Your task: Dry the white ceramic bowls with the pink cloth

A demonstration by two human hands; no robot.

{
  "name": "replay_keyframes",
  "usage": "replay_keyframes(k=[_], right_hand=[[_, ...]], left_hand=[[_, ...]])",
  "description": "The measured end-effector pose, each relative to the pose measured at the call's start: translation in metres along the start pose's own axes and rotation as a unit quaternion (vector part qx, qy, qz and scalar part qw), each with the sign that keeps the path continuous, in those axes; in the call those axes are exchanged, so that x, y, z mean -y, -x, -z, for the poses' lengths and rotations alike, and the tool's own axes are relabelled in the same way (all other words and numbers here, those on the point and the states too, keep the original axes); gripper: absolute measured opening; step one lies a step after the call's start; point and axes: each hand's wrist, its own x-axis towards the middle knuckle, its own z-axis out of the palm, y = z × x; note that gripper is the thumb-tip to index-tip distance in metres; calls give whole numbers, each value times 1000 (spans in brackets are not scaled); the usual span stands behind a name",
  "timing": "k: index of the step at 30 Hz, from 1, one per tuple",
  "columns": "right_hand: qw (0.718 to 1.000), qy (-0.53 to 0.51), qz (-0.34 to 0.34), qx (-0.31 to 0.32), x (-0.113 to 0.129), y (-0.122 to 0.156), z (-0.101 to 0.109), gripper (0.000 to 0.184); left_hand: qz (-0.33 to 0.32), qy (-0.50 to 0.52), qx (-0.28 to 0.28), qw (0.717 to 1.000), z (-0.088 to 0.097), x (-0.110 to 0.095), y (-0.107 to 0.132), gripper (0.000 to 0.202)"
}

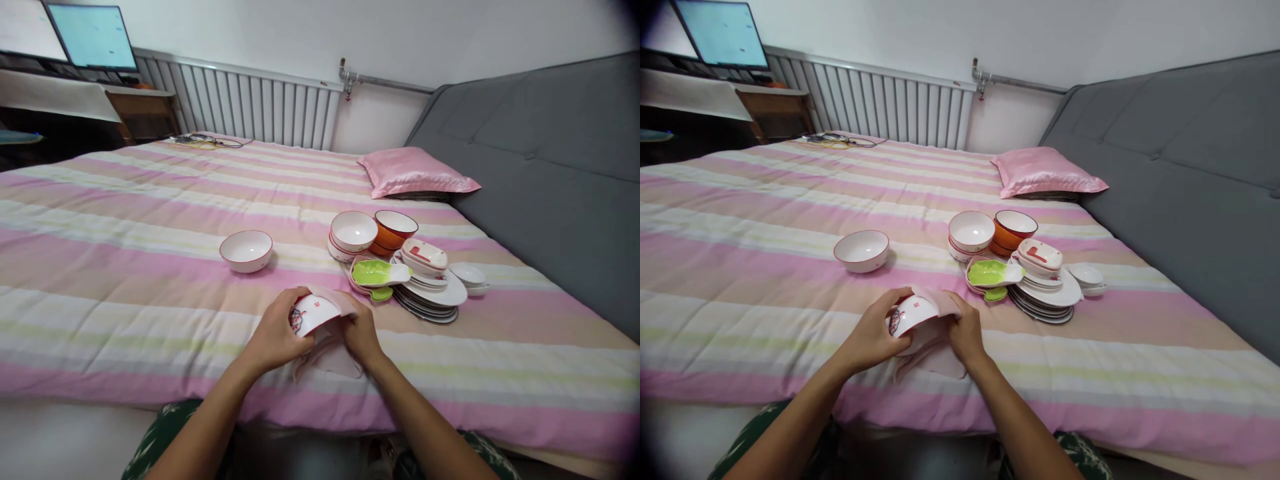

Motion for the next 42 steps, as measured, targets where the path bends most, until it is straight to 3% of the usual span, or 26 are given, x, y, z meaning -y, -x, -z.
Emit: replay_keyframes(k=[7, 12, 15, 18, 23, 34, 42], right_hand=[[999, -15, -25, 27, 0, 1, -1, 38], [999, 28, -2, 25, 9, -1, 6, 50], [990, 134, 45, 8, 26, -3, 17, 52], [962, 236, 139, -4, 45, -2, 27, 45], [927, 304, 222, -3, 60, 4, 27, 36], [979, 173, 106, 35, 37, 0, 23, 48], [995, 89, 42, 21, 18, 1, 19, 46]], left_hand=[[5, -4, -2, 1000, 2, -1, -1, 57], [-5, 20, -10, 1000, 2, -4, 1, 56], [-29, 34, -7, 999, -3, -9, 3, 54], [-40, 32, 11, 999, -10, -15, 5, 46], [-38, 71, 19, 997, -18, -17, 7, 44], [-11, 10, 12, 1000, -17, -16, 3, 34], [-23, 2, 4, 1000, -15, -16, 2, 32]])
